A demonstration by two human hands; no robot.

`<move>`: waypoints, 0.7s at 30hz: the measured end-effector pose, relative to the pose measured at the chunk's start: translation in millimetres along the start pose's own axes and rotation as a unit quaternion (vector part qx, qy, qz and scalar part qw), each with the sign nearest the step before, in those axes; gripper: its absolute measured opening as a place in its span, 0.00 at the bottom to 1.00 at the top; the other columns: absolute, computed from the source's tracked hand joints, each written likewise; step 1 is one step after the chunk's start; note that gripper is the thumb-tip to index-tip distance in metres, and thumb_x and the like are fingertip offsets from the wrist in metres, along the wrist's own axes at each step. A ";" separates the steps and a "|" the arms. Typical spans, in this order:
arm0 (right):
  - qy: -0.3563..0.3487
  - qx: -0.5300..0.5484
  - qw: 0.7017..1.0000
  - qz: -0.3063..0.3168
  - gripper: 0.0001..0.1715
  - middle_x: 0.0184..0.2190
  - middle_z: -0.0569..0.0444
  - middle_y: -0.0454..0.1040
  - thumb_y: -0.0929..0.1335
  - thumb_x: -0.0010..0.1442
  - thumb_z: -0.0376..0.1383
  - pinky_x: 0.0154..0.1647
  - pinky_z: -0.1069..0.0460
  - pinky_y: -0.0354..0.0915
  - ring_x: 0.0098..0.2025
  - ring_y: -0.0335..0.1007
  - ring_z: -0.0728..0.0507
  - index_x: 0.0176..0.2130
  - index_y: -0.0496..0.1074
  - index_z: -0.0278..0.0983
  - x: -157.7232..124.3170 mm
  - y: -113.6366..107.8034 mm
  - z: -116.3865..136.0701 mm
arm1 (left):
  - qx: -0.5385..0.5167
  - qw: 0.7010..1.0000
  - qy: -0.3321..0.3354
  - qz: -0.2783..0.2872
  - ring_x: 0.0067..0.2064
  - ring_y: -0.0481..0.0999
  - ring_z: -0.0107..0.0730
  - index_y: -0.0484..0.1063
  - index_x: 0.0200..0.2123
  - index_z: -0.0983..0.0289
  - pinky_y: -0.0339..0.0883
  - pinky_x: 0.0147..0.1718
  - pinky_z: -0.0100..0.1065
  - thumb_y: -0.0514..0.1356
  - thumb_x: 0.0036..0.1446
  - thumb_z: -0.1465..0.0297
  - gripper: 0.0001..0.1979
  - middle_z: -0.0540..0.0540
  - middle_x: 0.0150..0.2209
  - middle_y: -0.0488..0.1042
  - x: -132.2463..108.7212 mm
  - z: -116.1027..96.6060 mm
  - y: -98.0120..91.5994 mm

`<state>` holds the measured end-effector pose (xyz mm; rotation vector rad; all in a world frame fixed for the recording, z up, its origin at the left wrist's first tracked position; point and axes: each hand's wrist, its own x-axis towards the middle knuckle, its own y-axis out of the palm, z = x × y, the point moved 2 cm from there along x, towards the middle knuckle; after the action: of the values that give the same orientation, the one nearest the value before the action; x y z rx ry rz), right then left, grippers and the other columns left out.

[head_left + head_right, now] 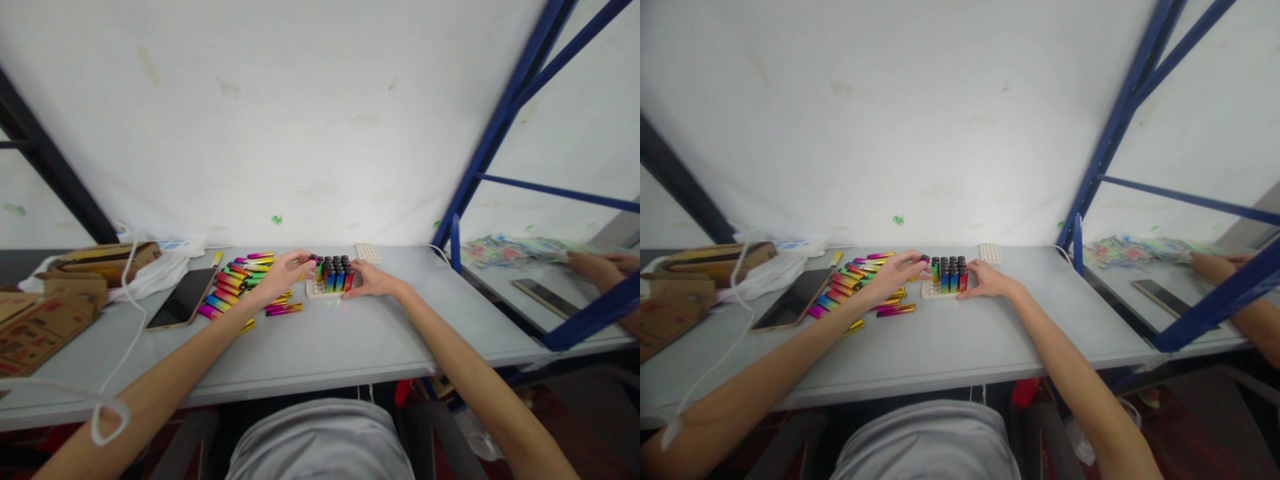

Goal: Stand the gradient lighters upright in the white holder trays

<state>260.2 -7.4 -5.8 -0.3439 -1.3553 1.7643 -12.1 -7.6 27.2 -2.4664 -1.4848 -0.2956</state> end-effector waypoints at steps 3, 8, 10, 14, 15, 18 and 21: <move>-0.001 -0.003 1.000 0.002 0.45 0.52 0.41 0.75 0.77 0.52 0.59 0.59 0.41 0.66 0.54 0.71 0.32 0.56 0.73 0.32 0.3 -0.7 1.1 | 0.065 0.997 0.034 -0.010 0.41 0.79 0.35 0.77 0.39 0.66 0.75 0.46 0.35 0.70 0.54 0.57 0.18 0.55 0.38 0.80 -0.8 -4.2 -1.3; 0.004 -0.006 1.000 0.012 0.46 0.52 0.39 0.75 0.77 0.52 0.59 0.58 0.41 0.67 0.54 0.72 0.32 0.57 0.73 0.30 1.9 0.1 2.8 | 0.140 0.988 0.068 -0.013 0.44 0.80 0.39 0.80 0.41 0.65 0.75 0.49 0.39 0.70 0.54 0.59 0.17 0.59 0.42 0.81 -2.6 -0.3 -1.7; 0.006 -0.012 1.000 0.019 0.46 0.53 0.39 0.75 0.77 0.51 0.59 0.59 0.41 0.67 0.55 0.71 0.31 0.57 0.73 0.31 -0.6 -0.9 1.5 | 0.174 0.982 0.074 -0.013 0.43 0.80 0.41 0.81 0.41 0.65 0.75 0.48 0.41 0.69 0.55 0.59 0.16 0.60 0.42 0.81 -3.8 3.2 -0.5; 0.078 -0.042 0.994 0.065 0.46 0.54 0.39 0.75 0.80 0.48 0.57 0.59 0.39 0.68 0.56 0.72 0.29 0.57 0.74 0.34 -16.0 -15.8 7.0 | 0.253 0.961 0.111 -0.002 0.43 0.80 0.42 0.81 0.40 0.63 0.74 0.49 0.41 0.67 0.57 0.61 0.12 0.59 0.43 0.82 -4.8 5.3 5.0; 0.119 -0.051 0.989 0.075 0.42 0.51 0.38 0.77 0.78 0.50 0.57 0.57 0.39 0.69 0.54 0.74 0.29 0.54 0.75 0.34 -21.4 -23.3 13.7 | 0.263 0.958 0.116 0.003 0.43 0.80 0.42 0.81 0.41 0.62 0.73 0.49 0.41 0.67 0.58 0.61 0.12 0.59 0.43 0.82 -4.3 5.3 6.7; 0.184 -0.045 0.980 0.062 0.31 0.42 0.41 0.80 0.73 0.58 0.58 0.47 0.40 0.73 0.45 0.78 0.31 0.48 0.77 0.36 -41.0 -51.0 53.1 | 0.281 0.951 0.124 0.018 0.41 0.80 0.42 0.80 0.41 0.62 0.72 0.48 0.40 0.65 0.59 0.62 0.11 0.58 0.42 0.82 -1.3 5.9 11.6; 0.101 -0.013 0.995 -0.004 0.24 0.42 0.48 0.80 0.70 0.65 0.57 0.47 0.42 0.74 0.44 0.79 0.35 0.49 0.76 0.44 -81.3 -74.1 102.8 | 0.298 0.947 0.120 0.016 0.39 0.79 0.42 0.79 0.40 0.61 0.70 0.46 0.39 0.66 0.59 0.63 0.09 0.57 0.39 0.81 2.2 8.4 15.0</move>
<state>274.2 -133.1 76.0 -0.5154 -1.2337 1.6583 2.6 -9.9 18.3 -1.8942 -1.2072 -0.1086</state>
